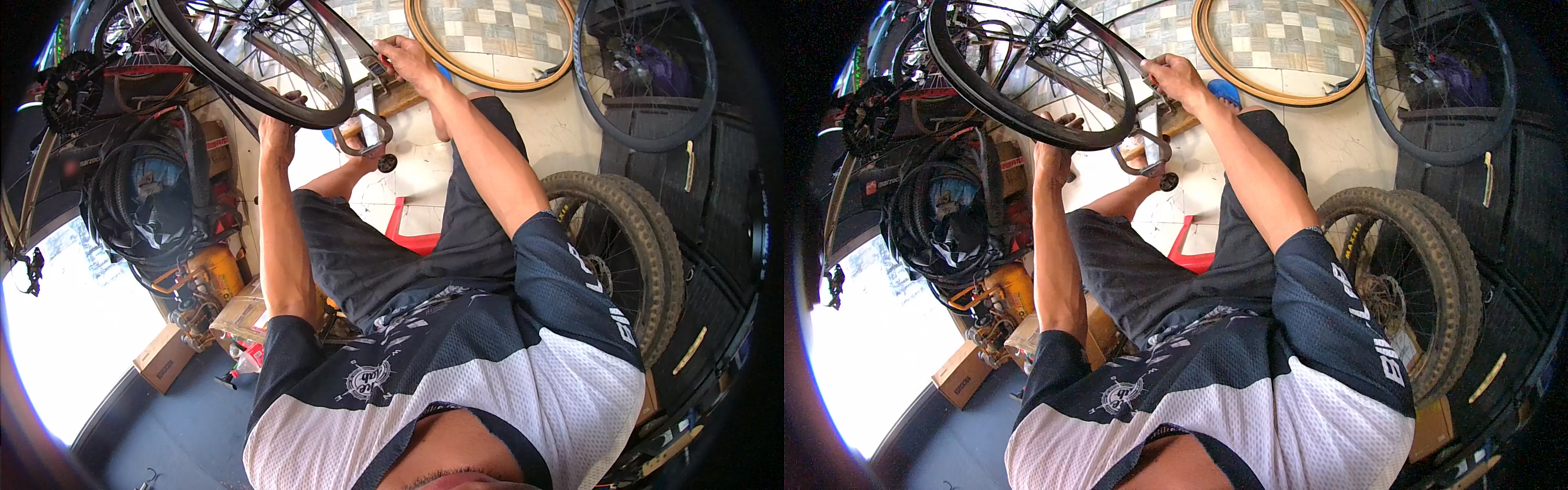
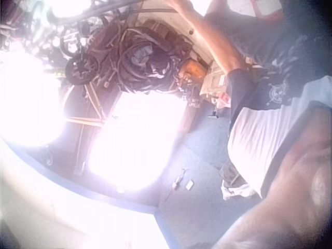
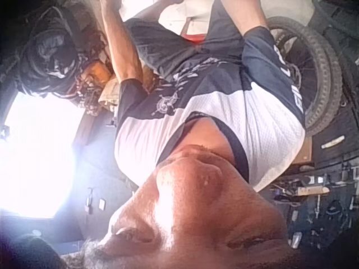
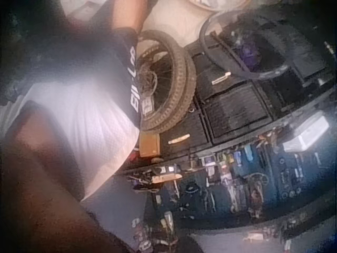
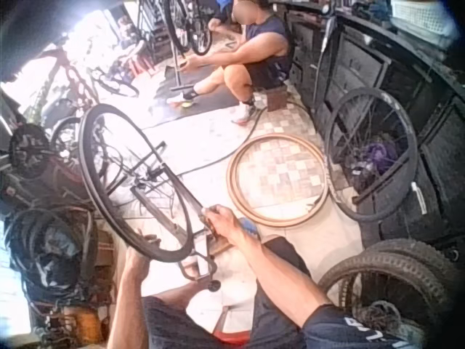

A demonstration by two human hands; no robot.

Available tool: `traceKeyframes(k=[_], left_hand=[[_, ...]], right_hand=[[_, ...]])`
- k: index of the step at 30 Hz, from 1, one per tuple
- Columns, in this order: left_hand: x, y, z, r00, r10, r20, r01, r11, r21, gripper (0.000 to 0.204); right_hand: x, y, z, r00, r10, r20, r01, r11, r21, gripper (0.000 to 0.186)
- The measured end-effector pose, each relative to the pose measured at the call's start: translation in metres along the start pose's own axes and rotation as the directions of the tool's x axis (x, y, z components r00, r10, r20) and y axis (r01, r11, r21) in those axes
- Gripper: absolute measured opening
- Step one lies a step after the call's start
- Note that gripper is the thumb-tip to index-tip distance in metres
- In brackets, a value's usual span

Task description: The person sits on a stool and uses a spoke wrench to adjust the tension of spokes on a bicycle wheel mounted on a truing stand. They rotate the wheel and make incremental adjustments to multiple spokes around the rim.

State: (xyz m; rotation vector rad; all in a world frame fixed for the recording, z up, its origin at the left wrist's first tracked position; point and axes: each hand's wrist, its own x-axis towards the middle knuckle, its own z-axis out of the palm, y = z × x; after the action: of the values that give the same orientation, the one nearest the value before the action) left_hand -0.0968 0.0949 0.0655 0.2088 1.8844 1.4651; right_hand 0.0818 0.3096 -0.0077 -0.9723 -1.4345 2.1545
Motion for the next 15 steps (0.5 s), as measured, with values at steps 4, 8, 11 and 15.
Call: traceKeyframes(k=[4,8,11,15], left_hand=[[-0.008,0.031,0.009,0.999,0.026,0.036,-0.023,0.997,-0.076,0.037],[-0.016,0.071,0.005,0.978,0.204,0.034,-0.206,0.971,0.119,0.045],[-0.012,0.090,-0.006,0.941,0.321,0.102,-0.335,0.926,0.174,0.055],[0.001,0.116,-0.009,0.937,0.350,0.004,-0.349,0.934,-0.083,0.060]], right_hand=[[0.001,0.003,-0.003,1.000,0.017,-0.016,-0.017,1.000,-0.007,0.041],[0.001,0.003,-0.003,1.000,-0.009,0.002,0.009,1.000,0.016,0.040],[-0.001,0.000,0.000,1.000,-0.008,0.006,0.008,1.000,0.007,0.040],[-0.003,0.000,0.000,1.000,-0.009,0.013,0.009,1.000,-0.019,0.040]])
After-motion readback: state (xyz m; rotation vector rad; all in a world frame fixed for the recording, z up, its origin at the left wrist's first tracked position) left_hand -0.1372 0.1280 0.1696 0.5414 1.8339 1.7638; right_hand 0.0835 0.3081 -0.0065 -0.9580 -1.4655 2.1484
